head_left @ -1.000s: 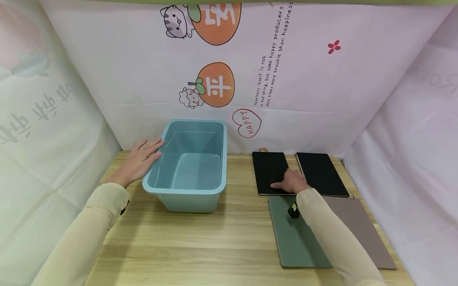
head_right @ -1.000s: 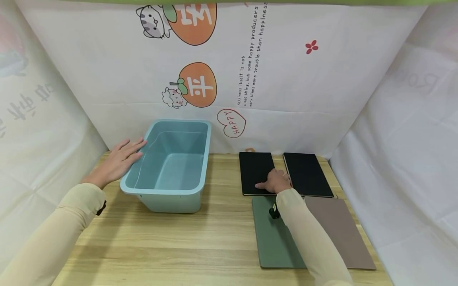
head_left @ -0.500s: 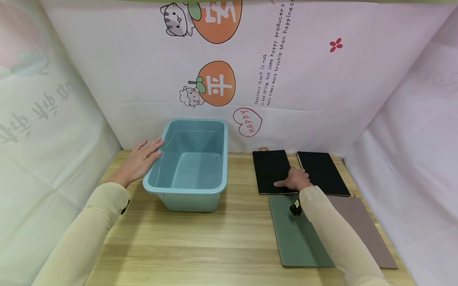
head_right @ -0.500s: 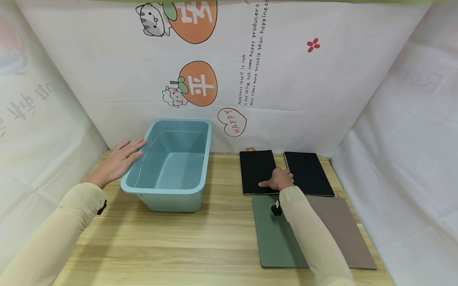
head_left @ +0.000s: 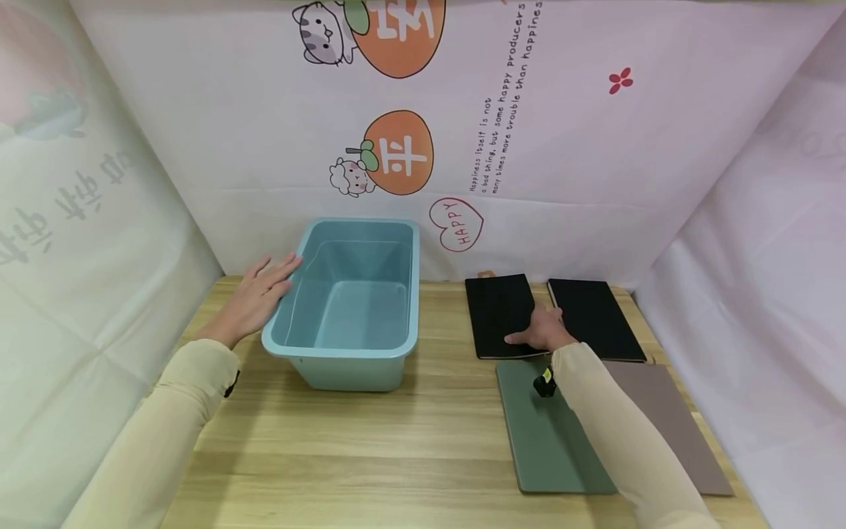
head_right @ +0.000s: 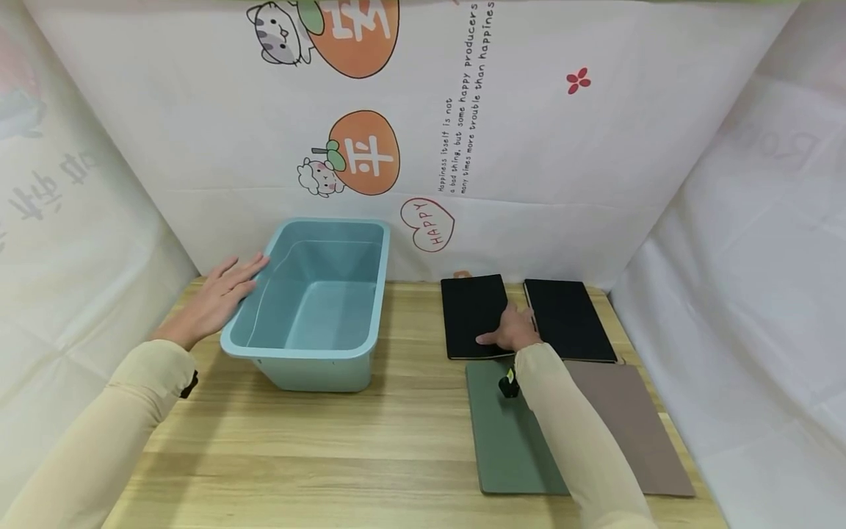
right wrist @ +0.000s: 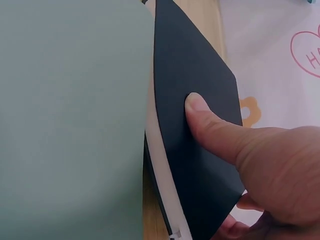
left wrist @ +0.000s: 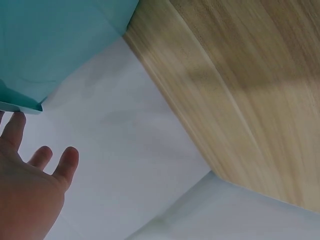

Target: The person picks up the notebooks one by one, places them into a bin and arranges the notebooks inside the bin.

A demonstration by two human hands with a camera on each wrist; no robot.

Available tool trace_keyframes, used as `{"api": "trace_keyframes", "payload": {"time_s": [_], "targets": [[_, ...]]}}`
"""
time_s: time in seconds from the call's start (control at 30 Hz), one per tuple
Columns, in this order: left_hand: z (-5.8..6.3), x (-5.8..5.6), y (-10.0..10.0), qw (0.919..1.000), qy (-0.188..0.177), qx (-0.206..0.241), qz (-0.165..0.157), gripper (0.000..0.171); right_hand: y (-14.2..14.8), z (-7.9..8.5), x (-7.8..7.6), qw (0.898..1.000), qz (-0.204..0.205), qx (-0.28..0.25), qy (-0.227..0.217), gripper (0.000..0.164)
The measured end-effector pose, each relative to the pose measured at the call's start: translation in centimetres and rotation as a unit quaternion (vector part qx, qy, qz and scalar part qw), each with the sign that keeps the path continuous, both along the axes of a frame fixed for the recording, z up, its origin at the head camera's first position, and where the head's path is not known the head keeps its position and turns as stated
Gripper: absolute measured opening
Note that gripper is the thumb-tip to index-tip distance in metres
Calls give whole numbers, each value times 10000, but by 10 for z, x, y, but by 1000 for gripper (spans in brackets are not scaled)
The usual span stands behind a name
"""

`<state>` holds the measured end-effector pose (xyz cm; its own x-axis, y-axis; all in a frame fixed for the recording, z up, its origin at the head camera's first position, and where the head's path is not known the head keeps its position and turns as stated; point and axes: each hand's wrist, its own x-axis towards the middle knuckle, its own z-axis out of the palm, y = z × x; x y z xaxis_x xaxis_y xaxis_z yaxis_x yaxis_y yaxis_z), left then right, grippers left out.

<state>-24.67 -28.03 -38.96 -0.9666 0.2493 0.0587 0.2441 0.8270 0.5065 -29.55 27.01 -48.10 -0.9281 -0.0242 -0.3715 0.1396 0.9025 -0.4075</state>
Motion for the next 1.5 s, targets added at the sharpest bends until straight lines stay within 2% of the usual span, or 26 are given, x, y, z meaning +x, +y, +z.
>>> {"api": "trace_keyframes", "payload": {"time_s": [0.23, 0.33, 0.47, 0.73, 0.93, 1.13, 1.33, 1.5], "targets": [[-6, -1, -5, 9998, -34, 169, 40, 54, -2, -1, 0, 9997, 145, -172, 26, 113], [-10, -1, -7, 9995, 19, 302, -36, 54, -1, -1, 1, 9991, 263, -231, 257, 111], [-13, -1, -9, 9985, 162, 499, -124, 53, -1, 2, 2, 9973, 403, -265, 556, 111], [-16, -4, -9, 9958, 572, 641, -329, 49, -1, 8, 4, 9964, 334, -418, 663, 109], [-18, -4, -8, 9969, 264, 678, -294, 51, 1, 13, 8, 9942, 230, -709, 771, 100], [-20, -6, -9, 9965, 290, 720, -298, 52, 1, 16, 10, 9922, -22, -909, 856, 85], [-22, -6, -9, 9973, 161, 683, -203, 52, 0, 16, 11, 9875, -275, -1201, 984, 78], [-22, -7, -9, 9975, 116, 669, -175, 52, 0, 13, 12, 9812, -411, -1393, 1269, 64]]}}
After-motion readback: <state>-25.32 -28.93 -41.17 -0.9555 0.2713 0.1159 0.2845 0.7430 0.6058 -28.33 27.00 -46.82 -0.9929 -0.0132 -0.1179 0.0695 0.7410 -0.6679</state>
